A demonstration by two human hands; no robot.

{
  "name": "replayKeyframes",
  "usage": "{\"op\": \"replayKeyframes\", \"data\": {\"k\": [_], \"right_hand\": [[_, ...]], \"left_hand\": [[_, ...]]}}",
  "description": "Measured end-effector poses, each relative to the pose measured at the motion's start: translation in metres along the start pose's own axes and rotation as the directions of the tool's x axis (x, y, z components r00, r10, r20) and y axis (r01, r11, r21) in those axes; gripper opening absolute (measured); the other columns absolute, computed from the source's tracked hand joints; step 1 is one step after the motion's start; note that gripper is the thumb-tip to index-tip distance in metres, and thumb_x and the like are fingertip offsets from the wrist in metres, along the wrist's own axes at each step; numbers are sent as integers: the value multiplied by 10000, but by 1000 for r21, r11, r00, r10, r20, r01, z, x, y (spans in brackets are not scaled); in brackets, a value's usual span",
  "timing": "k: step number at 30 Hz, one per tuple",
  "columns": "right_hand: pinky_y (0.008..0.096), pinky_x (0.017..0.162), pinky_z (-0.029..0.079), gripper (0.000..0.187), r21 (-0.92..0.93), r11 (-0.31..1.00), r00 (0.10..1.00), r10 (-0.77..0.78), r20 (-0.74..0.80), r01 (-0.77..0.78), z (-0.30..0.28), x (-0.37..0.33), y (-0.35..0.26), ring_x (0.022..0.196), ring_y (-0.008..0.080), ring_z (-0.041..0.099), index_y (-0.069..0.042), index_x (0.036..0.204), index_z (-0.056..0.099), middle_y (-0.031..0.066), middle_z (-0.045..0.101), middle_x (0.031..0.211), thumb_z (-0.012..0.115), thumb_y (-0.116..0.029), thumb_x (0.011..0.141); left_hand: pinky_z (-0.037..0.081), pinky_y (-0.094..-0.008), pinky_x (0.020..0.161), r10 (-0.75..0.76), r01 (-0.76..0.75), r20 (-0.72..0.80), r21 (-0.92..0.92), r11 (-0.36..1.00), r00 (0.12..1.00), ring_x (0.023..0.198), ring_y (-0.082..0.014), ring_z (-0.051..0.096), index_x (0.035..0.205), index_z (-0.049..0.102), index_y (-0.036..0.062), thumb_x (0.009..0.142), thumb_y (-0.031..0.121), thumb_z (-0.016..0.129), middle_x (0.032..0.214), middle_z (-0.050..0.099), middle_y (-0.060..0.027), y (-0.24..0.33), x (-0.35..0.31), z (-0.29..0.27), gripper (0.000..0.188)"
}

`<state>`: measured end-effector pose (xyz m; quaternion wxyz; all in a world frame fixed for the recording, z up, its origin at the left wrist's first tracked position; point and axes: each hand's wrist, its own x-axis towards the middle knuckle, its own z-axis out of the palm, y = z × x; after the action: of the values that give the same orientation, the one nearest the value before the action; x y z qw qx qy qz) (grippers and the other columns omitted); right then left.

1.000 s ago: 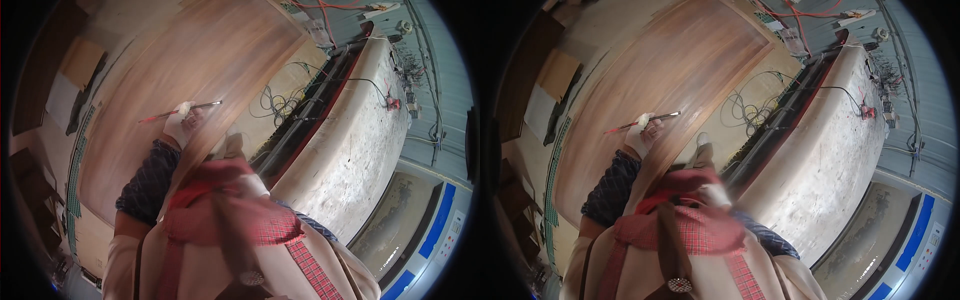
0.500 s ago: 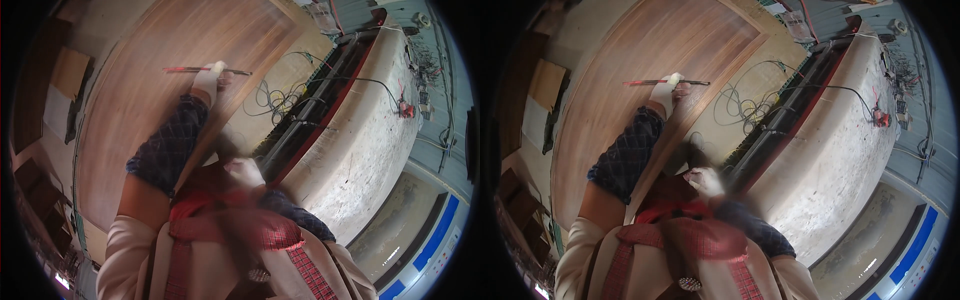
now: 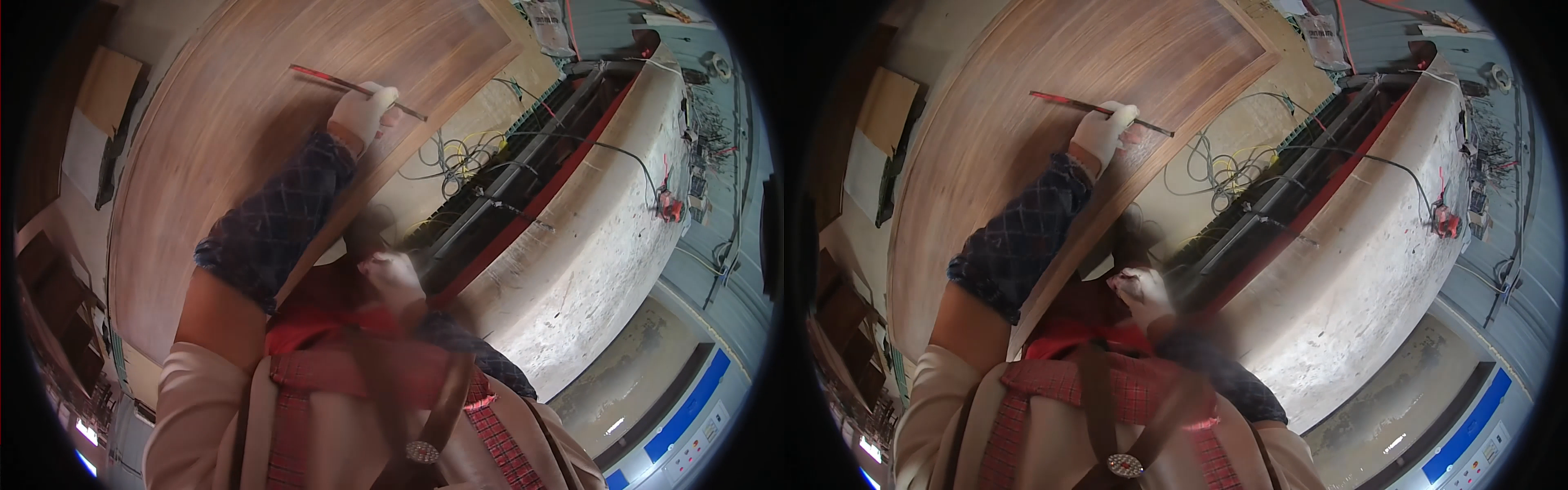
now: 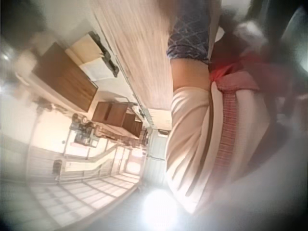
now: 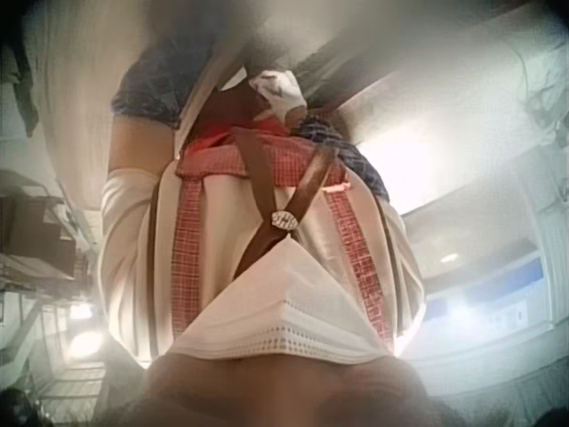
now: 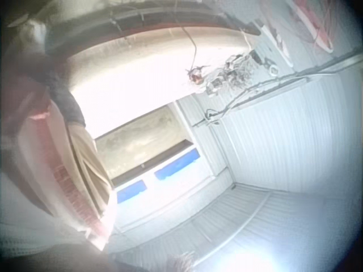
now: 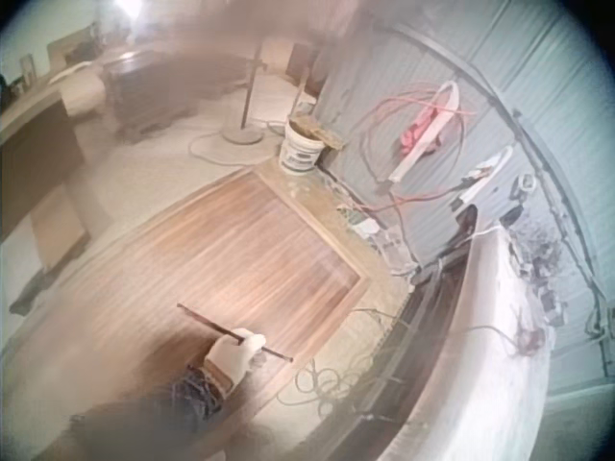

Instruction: The person rubs a wooden surface with a cloth while using a thin metal tool to check or scrape specific areas, then uses a power sander on a different workstation component.

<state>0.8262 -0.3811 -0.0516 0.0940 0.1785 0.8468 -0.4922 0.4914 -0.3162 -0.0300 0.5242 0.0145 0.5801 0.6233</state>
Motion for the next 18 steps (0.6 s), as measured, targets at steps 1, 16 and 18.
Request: {"op": "replayKeyframes", "data": {"k": [1, 16, 18], "right_hand": [[376, 929, 439, 255, 6, 1000, 1000, -3, -27, 3, 0, 7, -1, 1058, 298, 535, -62, 1058, 613, 84, 581, 1076, 677, -65, 812], [415, 675, 480, 103, -520, 847, 957, -229, -180, 106, -126, 193, -34, 794, 302, 586, -103, 797, 634, 75, 600, 812, 657, -134, 702], [414, 696, 485, 66, -617, 786, 957, -149, -250, -39, -173, 214, -20, 782, 315, 597, -106, 775, 652, 92, 610, 770, 643, -129, 714]], "left_hand": [[469, -253, 535, -1, 1, -2, 0, 1000, 1000, 703, -137, 650, 969, 622, 62, 911, 299, 594, 841, 670, -48, -2, -2, -3, 245], [472, -240, 634, 141, -141, -186, 12, 990, 972, 759, -116, 626, 1057, 625, 69, 915, 241, 601, 877, 681, -50, 16, -23, 9, 224], [473, -243, 635, 135, -162, -286, -72, 984, 949, 741, -120, 611, 1046, 626, 64, 929, 220, 584, 845, 669, -58, 22, -61, 3, 200]]}}
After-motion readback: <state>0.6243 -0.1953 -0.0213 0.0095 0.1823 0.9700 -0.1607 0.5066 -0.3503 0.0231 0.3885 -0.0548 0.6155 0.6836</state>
